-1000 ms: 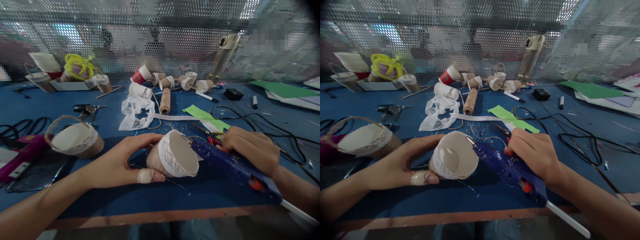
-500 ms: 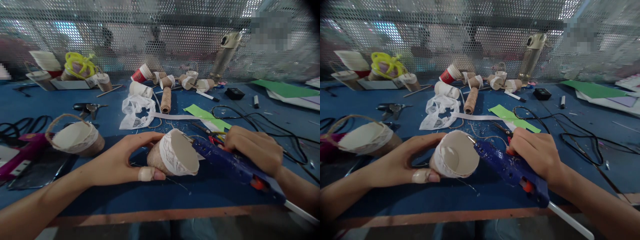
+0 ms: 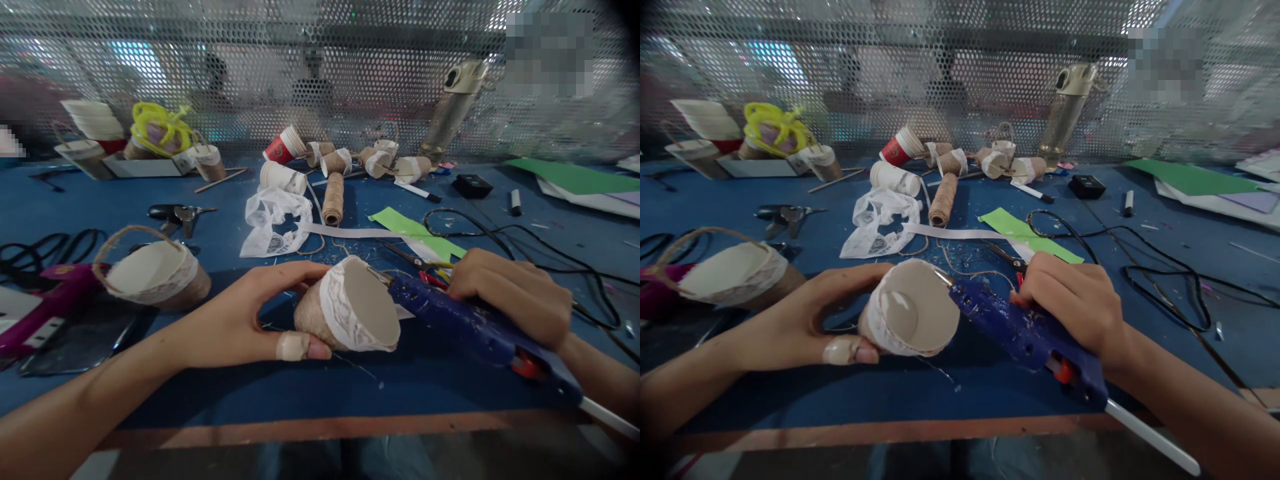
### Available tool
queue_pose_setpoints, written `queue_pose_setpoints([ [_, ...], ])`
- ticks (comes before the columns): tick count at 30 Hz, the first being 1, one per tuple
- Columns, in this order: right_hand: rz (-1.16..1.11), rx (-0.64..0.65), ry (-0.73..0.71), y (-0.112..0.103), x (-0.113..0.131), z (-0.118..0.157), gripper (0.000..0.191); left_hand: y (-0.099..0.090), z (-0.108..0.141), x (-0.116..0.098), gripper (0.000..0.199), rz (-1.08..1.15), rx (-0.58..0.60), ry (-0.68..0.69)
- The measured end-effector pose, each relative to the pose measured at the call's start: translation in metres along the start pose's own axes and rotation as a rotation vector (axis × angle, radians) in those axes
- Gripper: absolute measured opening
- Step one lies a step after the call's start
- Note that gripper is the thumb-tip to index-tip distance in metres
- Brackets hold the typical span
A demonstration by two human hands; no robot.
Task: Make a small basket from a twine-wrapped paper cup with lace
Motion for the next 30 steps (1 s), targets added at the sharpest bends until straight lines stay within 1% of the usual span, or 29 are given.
queue_pose_setpoints([
  [2, 0.020, 0.004, -0.028, 0.0006, 0.0016, 0.0010, 0.023, 0.0006, -0.0003, 0.0009, 0.064, -0.007, 0.019, 0.004],
  [4, 0.020, 0.004, -0.025, 0.0010, 0.0014, 0.0016, 0.023, 0.0004, -0.0005, 0.0016, 0.066, -0.010, 0.025, 0.000],
  [9, 0.006, -0.030, -0.008, -0.0012, 0.0016, 0.0012, 0.024, 0.0000, -0.0009, -0.0005, 0.061, 0.005, 0.014, -0.001],
  [13, 0.030, 0.000, -0.031, 0.0012, 0.0032, 0.0002, 0.025, 0.0009, -0.0009, 0.0001, 0.061, -0.001, 0.030, -0.006],
  [17, 0.008, -0.049, 0.003, -0.0038, 0.0016, -0.0007, 0.024, -0.0001, -0.0002, 0.0000, 0.061, 0.001, 0.013, 0.025],
  [21, 0.042, -0.020, -0.013, -0.0006, 0.0024, -0.0003, 0.025, 0.0010, 0.0009, 0.0001, 0.062, -0.010, 0.027, 0.033],
  [25, 0.033, 0.001, -0.030, 0.0010, 0.0032, -0.0002, 0.023, 0.0007, 0.0006, 0.0001, 0.062, -0.021, 0.034, 0.015],
  [30, 0.019, -0.032, -0.025, -0.0032, 0.0038, -0.0001, 0.023, 0.0012, 0.0001, 0.0015, 0.061, 0.024, 0.017, -0.028],
])
Point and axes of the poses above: each hand's wrist, its own z-axis away from the middle knuckle, its own y-axis out of the palm, x = y × z, the point moved 8 cm from there along -z, towards the middle knuckle, and after that the axes turned 12 degrees about y, right-handed, at the moved point
